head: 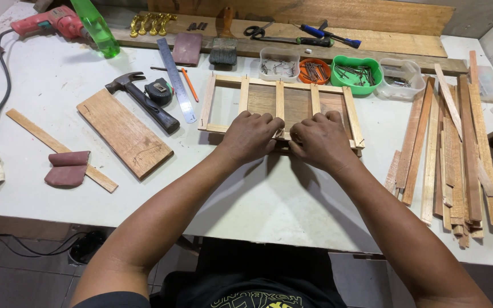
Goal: The person assembles a small wooden lattice frame on a workbench, aligning thin wood strips across a base panel, hammering nails into the joints, and measuring with a tape measure. They then sort through a pile of wood strips, set the frame aside, and sand a wooden board by hand.
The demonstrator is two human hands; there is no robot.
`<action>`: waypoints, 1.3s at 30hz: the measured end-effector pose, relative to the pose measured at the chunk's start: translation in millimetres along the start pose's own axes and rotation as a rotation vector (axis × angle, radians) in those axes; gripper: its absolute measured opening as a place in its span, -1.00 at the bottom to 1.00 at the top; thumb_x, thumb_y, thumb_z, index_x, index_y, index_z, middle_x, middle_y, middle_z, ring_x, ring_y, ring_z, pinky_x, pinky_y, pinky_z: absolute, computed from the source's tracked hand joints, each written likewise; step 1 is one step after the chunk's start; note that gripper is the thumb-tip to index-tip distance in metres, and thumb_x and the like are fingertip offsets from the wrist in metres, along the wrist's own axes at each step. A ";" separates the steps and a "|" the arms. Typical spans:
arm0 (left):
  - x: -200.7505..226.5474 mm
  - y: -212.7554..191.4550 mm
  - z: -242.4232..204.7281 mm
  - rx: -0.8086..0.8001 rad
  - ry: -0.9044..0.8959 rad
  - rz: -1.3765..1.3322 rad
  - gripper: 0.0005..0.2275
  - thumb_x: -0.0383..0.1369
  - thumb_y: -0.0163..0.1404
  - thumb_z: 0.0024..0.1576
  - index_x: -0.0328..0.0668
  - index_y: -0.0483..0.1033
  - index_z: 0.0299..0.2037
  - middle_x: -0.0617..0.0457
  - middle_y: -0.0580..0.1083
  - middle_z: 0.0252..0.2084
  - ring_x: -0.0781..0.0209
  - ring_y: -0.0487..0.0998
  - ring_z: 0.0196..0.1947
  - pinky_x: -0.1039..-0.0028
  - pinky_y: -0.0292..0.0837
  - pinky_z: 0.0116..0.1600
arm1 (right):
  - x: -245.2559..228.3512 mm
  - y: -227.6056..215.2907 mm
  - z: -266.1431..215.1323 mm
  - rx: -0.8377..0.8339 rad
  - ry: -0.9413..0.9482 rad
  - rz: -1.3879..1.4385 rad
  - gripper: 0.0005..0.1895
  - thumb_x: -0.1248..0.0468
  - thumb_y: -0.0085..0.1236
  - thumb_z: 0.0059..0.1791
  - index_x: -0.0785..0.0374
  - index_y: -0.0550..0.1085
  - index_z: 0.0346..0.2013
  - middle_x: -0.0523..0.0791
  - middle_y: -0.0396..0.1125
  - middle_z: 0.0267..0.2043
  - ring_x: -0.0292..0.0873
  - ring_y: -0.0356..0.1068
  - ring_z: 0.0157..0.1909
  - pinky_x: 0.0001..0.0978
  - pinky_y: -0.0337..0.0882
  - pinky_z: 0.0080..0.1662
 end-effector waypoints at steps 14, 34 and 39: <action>1.6 -12.7 -3.2 -0.022 -0.066 -0.103 -0.78 -0.10 0.09 0.16 -0.02 0.60 -0.19 0.02 0.55 -0.29 0.03 0.59 -0.22 0.19 0.45 -0.07 | -1.9 12.4 3.1 -0.122 0.048 -0.025 -0.61 -0.01 -0.04 -0.02 0.15 0.55 -0.10 -0.07 0.44 -0.02 -0.07 0.42 -0.03 -0.09 0.19 0.10; -6.6 -8.6 0.7 -0.052 -0.129 -0.224 -0.80 -0.16 0.13 0.10 0.08 0.67 -0.14 0.08 0.57 -0.29 0.05 0.57 -0.19 0.22 0.52 -0.11 | 27.6 28.2 41.5 0.035 0.071 -0.003 -0.78 0.01 0.13 0.02 -0.10 0.67 -0.18 -0.23 0.48 -0.16 -0.08 0.38 -0.05 -0.05 0.18 0.06; -7.1 -11.8 4.3 -0.090 -0.116 -0.264 -0.82 -0.17 0.12 0.11 0.06 0.67 -0.16 0.08 0.58 -0.30 0.05 0.58 -0.21 0.22 0.54 -0.13 | 32.2 25.6 52.4 0.031 0.088 0.007 -0.79 0.04 0.14 0.02 -0.08 0.68 -0.20 -0.22 0.49 -0.17 -0.09 0.38 -0.08 -0.06 0.16 0.09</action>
Point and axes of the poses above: each hand's wrist, its own z-axis towards the middle knuckle, its own y-axis out of the palm, x = y × z, the point moved 6 cm from there along z, towards the middle knuckle
